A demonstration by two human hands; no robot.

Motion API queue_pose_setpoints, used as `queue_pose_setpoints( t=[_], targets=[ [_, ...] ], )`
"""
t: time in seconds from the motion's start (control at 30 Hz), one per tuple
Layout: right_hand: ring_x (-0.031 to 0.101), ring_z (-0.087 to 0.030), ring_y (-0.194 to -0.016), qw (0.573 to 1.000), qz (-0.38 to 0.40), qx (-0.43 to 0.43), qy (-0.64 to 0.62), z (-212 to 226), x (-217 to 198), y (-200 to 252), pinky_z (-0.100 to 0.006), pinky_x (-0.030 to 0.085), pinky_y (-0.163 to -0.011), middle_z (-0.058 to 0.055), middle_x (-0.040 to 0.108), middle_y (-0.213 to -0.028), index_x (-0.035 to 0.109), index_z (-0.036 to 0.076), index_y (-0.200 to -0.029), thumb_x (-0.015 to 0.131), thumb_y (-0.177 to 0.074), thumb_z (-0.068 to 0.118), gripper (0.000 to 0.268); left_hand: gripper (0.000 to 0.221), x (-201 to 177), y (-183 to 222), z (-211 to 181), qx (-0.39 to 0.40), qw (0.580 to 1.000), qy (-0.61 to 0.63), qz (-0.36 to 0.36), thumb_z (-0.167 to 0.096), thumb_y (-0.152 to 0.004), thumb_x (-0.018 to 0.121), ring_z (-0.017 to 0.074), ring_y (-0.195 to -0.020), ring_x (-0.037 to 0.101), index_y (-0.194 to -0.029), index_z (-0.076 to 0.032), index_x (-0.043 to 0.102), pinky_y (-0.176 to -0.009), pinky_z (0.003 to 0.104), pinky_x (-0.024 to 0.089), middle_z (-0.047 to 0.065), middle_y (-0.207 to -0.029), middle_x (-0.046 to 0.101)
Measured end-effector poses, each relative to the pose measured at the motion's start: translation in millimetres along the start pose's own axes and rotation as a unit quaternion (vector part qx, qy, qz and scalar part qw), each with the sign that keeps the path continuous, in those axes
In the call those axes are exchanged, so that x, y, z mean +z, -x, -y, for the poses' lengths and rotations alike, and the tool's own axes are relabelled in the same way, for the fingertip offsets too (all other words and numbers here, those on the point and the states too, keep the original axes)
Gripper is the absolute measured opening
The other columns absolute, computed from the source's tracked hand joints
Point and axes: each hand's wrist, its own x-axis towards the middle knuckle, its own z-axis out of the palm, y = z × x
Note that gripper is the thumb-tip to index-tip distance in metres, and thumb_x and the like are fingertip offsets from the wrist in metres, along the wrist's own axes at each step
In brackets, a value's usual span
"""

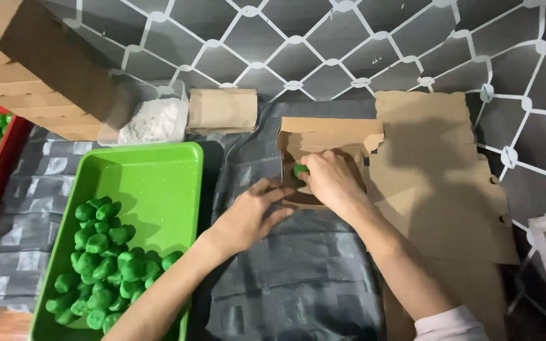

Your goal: Packing green dough balls into small cardboard boxes and closing them for storage or sale.

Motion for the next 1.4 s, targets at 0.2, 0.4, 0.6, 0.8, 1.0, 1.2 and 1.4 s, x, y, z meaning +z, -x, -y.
queue_pose_setpoints(
  t=[0.2,0.4,0.6,0.8,1.0,1.2,1.4],
  targets=[
    [0.072,-0.047,-0.098,0.994,-0.005,-0.067,0.083,-24,19,-18,-0.056,0.061,-0.081,-0.025,0.071,-0.106,0.072,0.011,-0.113,0.068,-0.090,0.007,0.024,0.023,15,0,14,-0.008,0.999,-0.042,-0.016,-0.027,-0.102,0.061,0.0387,-0.096,0.072,-0.114,-0.010,0.070,-0.080,0.048,0.064,0.009,-0.112,0.060],
    [0.074,-0.046,-0.092,0.989,-0.037,-0.108,0.099,-20,19,-14,-0.054,0.062,-0.074,-0.022,0.071,-0.108,0.069,0.010,-0.112,0.071,-0.088,0.009,0.023,0.027,19,3,15,0.009,0.998,-0.050,-0.030,-0.028,-0.100,0.064,0.0416,-0.092,0.073,-0.116,-0.008,0.069,-0.076,0.051,0.065,0.011,-0.114,0.057],
    [0.073,-0.046,-0.091,0.984,-0.046,-0.097,0.144,-25,30,-21,-0.056,0.061,-0.074,-0.017,0.071,-0.105,0.065,0.012,-0.096,0.070,-0.089,0.017,0.010,0.029,22,4,17,0.006,0.999,-0.028,-0.021,-0.026,-0.100,0.064,0.0435,-0.097,0.072,-0.120,-0.006,0.067,-0.079,0.051,0.064,0.014,-0.119,0.057],
    [0.072,-0.041,-0.092,0.984,-0.045,-0.143,0.099,-21,19,-17,-0.051,0.059,-0.076,-0.014,0.070,-0.086,0.066,0.009,-0.078,0.069,-0.082,0.001,0.009,0.030,20,4,14,0.001,0.999,-0.032,-0.023,-0.025,-0.099,0.066,0.0454,-0.094,0.072,-0.122,-0.006,0.067,-0.077,0.054,0.064,0.014,-0.117,0.058],
    [0.072,-0.041,-0.098,0.984,-0.051,-0.151,0.081,-23,20,-24,-0.052,0.058,-0.083,-0.018,0.075,-0.093,0.075,0.009,-0.094,0.065,-0.089,0.002,0.013,0.031,18,3,12,-0.003,0.999,-0.027,-0.021,-0.024,-0.098,0.067,0.0469,-0.094,0.072,-0.122,-0.004,0.067,-0.077,0.056,0.064,0.015,-0.116,0.058],
    [0.073,-0.032,-0.103,0.993,0.039,-0.086,0.072,3,-20,4,-0.046,0.059,-0.085,-0.008,0.078,-0.097,0.077,0.017,-0.096,0.067,-0.091,0.015,0.011,0.027,18,4,16,-0.030,0.999,-0.041,-0.018,-0.030,-0.105,0.053,0.0453,-0.089,0.072,-0.117,-0.012,0.069,-0.074,0.054,0.064,0.009,-0.112,0.058],
    [0.069,-0.042,-0.110,0.988,0.072,-0.093,0.101,-19,-10,-13,-0.055,0.057,-0.090,-0.017,0.074,-0.109,0.076,0.013,-0.108,0.066,-0.091,0.011,0.019,0.023,17,4,15,-0.051,0.995,-0.083,-0.001,-0.028,-0.106,0.050,0.0435,-0.088,0.073,-0.113,-0.015,0.068,-0.076,0.051,0.065,0.006,-0.108,0.058]
  ],
)
